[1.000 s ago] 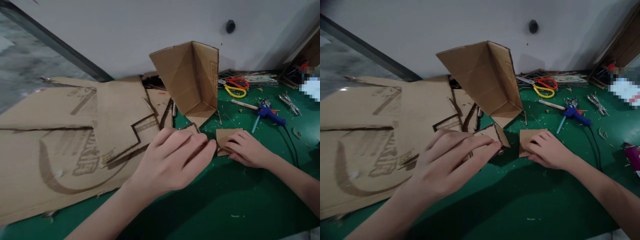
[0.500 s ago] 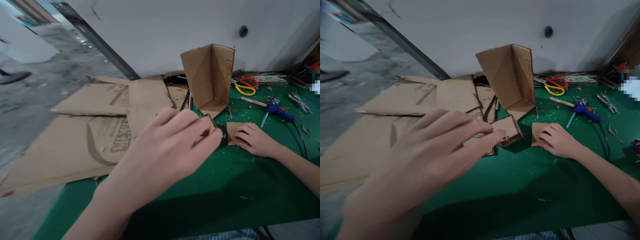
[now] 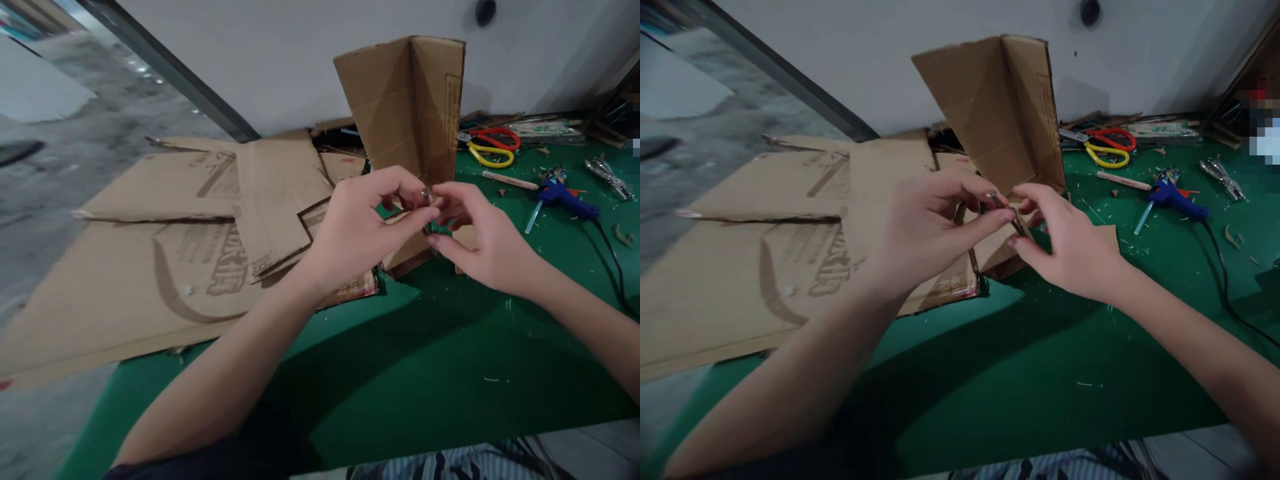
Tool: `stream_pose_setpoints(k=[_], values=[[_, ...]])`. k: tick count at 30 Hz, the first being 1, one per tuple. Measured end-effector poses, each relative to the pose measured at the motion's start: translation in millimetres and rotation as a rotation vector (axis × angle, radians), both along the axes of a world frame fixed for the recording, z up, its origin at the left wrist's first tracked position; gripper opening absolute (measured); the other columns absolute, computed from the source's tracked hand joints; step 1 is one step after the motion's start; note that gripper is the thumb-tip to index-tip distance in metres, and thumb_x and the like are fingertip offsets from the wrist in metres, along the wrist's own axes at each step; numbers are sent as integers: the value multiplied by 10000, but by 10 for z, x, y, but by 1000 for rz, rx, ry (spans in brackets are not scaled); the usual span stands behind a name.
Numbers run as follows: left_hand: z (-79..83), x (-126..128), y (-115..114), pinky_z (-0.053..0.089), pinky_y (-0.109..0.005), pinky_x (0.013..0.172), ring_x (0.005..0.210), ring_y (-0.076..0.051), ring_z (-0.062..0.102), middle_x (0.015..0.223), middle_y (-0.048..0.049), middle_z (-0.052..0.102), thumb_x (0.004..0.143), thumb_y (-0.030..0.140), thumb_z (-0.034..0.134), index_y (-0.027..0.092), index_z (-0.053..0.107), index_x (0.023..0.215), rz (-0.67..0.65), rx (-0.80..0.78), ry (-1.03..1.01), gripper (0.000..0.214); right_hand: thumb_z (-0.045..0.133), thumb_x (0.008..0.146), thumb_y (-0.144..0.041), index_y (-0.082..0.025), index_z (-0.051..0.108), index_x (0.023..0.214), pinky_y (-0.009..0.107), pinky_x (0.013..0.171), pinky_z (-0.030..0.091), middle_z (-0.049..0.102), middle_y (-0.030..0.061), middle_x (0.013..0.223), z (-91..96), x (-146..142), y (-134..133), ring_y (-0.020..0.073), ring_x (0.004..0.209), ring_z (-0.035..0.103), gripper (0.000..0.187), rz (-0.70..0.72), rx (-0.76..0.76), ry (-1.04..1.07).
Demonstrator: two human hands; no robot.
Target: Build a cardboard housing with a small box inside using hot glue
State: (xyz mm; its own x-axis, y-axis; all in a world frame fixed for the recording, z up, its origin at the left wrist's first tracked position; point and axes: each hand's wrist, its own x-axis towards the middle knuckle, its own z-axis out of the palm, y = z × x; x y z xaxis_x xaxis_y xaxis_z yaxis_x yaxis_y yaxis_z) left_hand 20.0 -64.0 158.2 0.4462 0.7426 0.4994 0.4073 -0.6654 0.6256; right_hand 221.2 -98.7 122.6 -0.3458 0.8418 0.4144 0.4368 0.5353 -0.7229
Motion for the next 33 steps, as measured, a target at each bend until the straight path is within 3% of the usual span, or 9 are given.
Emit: stream_pose_setpoints(k=[6,9,11,12,14,18,21,24,33], values=[[53,-83,-1,571,-363,827,960,-220,695,1014,-53,706,994,437,644,230,662,1037,186,67,57,212,532,1020,-302,-235,582,1160,390,853,535,669,16,969,317,-253,429,211,894,660,163,89,-29,-46],[44,-256,20,543,-487,1004,1245,-360,629,1353,-161,631,904,659,685,214,555,1388,190,48,297,670,510,1058,-428,-235,606,1101,293,687,450,558,-22,827,389,-313,536,134,710,522,220,70,-151,256],[-3,-363,32,529,-564,1011,1301,-459,590,1481,-232,554,785,810,700,180,410,1551,130,-64,555,1033,473,1051,-597,-218,620,953,276,568,326,433,-37,717,414,-350,516,116,599,355,417,116,-302,528],[-35,-397,44,542,-556,978,1281,-473,605,1485,-244,554,768,823,699,175,374,1581,84,-120,661,1089,431,1033,-691,-218,593,829,284,543,282,371,-40,675,422,-364,487,118,578,292,541,159,-379,637],[-108,-412,91,566,-467,904,1202,-424,664,1414,-210,616,829,719,698,192,399,1567,-25,-163,751,955,333,976,-842,-231,443,624,299,535,271,283,-37,619,432,-377,416,125,563,242,715,252,-494,747],[-257,-258,251,557,-378,901,1199,-343,662,1371,-161,649,848,576,737,196,508,1440,-177,-111,589,740,276,856,-981,-243,282,559,314,547,334,235,-30,577,418,-354,351,139,560,236,795,247,-523,725],[-342,-115,323,562,-401,913,1159,-333,657,1310,-167,666,840,621,724,161,543,1375,-228,-137,494,728,254,814,-1018,-256,280,541,311,526,317,222,-30,557,354,-322,410,145,557,217,810,170,-514,728],[-367,-57,315,552,-458,947,1114,-350,645,1205,-165,674,836,649,698,150,596,1255,-191,-101,497,659,316,873,-961,-244,291,530,295,510,269,196,-41,530,255,-300,507,132,530,187,795,209,-520,834],[-225,-195,376,527,-474,999,1142,-366,635,1197,-140,667,758,619,756,153,573,1240,-147,-150,615,695,351,974,-795,-245,451,590,288,517,221,176,-60,513,83,-468,635,131,508,163,679,166,-640,994]])
